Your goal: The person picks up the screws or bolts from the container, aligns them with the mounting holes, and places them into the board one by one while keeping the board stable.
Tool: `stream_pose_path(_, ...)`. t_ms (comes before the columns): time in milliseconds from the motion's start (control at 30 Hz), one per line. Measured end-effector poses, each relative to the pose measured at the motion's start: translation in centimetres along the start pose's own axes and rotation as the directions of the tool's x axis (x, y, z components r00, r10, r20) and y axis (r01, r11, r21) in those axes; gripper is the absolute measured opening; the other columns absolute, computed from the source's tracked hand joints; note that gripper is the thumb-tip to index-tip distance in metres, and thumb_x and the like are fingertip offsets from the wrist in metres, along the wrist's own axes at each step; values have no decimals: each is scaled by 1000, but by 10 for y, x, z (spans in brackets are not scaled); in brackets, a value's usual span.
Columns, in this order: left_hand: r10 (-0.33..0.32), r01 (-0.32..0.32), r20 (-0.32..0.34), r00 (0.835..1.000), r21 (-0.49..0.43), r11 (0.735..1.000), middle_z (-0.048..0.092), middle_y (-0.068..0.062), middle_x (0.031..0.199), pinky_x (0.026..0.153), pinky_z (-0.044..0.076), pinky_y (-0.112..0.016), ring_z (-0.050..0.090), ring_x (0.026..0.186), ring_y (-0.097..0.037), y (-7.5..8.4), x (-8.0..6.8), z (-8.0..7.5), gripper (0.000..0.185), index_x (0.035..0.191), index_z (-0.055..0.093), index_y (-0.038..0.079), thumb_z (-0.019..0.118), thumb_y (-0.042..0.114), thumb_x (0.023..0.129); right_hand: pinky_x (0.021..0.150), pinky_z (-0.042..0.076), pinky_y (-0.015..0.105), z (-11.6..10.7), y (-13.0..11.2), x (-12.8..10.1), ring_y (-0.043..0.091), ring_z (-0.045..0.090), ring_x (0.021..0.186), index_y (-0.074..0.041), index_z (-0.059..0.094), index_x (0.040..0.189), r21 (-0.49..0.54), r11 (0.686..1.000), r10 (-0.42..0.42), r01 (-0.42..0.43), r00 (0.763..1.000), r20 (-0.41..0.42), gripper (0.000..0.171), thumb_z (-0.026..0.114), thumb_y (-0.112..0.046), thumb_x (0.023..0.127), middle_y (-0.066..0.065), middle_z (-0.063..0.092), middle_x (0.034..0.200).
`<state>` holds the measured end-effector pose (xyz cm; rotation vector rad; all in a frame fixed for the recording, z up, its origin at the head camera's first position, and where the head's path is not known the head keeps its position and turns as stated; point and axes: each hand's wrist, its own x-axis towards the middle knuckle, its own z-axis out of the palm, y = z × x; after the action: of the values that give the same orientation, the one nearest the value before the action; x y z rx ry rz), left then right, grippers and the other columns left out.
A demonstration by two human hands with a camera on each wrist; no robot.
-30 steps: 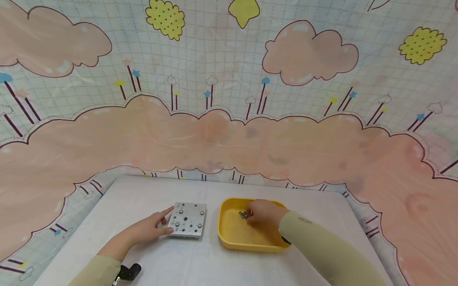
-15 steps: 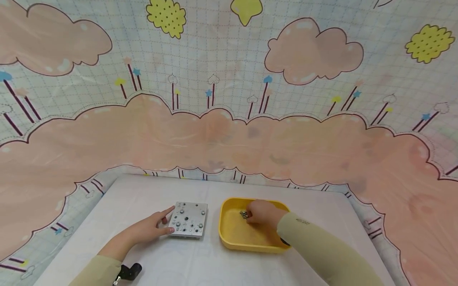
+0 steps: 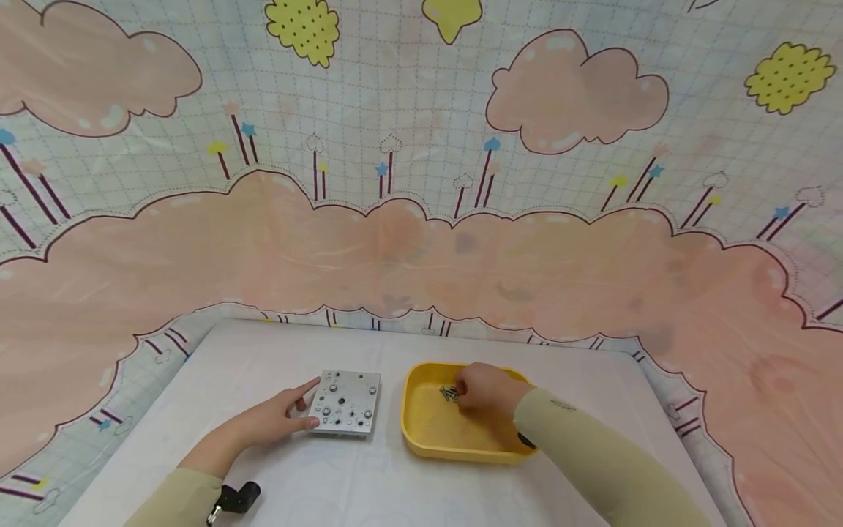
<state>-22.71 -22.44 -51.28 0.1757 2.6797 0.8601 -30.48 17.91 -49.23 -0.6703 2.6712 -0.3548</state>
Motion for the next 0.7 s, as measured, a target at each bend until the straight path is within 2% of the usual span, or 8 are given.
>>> stream_pose_path(233, 25, -25, 13, 1000, -35, 999, 52, -6, 108, 71, 40, -37, 46, 82, -20, -2, 0, -4, 90, 156, 34, 19, 77, 47, 82, 62, 48, 29, -9, 1, -6, 15, 56, 68, -16, 67, 85, 159, 987, 2, -1, 1000, -1, 9, 75, -14, 89, -3, 60, 79)
stream_pose_path(400, 42, -41, 19, 999, -48, 998, 51, -6, 108, 71, 40, -36, 46, 82, -20, -7, 1, -5, 92, 156, 34, 19, 79, 46, 81, 58, 51, 29, -16, 2, -10, 16, 59, 65, -12, 71, 90, 216, 976, -21, 28, 999, -37, 2, 74, -13, 90, -2, 64, 81)
stream_pose_path(567, 71, -69, 28, 997, -68, 995, 51, -6, 108, 73, 39, -37, 45, 83, -20, -8, 2, -6, 93, 156, 34, 18, 81, 44, 80, 61, 52, 29, -20, 5, -13, 17, 60, 68, -12, 75, 96, 271, 962, -11, 24, 999, -48, 7, 74, -13, 90, 0, 67, 84)
stream_pose_path(700, 86, -82, 41, 995, -81, 993, 51, -7, 108, 75, 39, -38, 45, 84, -20, -8, 2, -7, 93, 156, 34, 17, 82, 41, 79, 64, 53, 33, -22, 6, -15, 24, 62, 73, -9, 76, 100, 347, 938, 16, 3, 999, -51, 11, 74, -13, 89, 3, 69, 88)
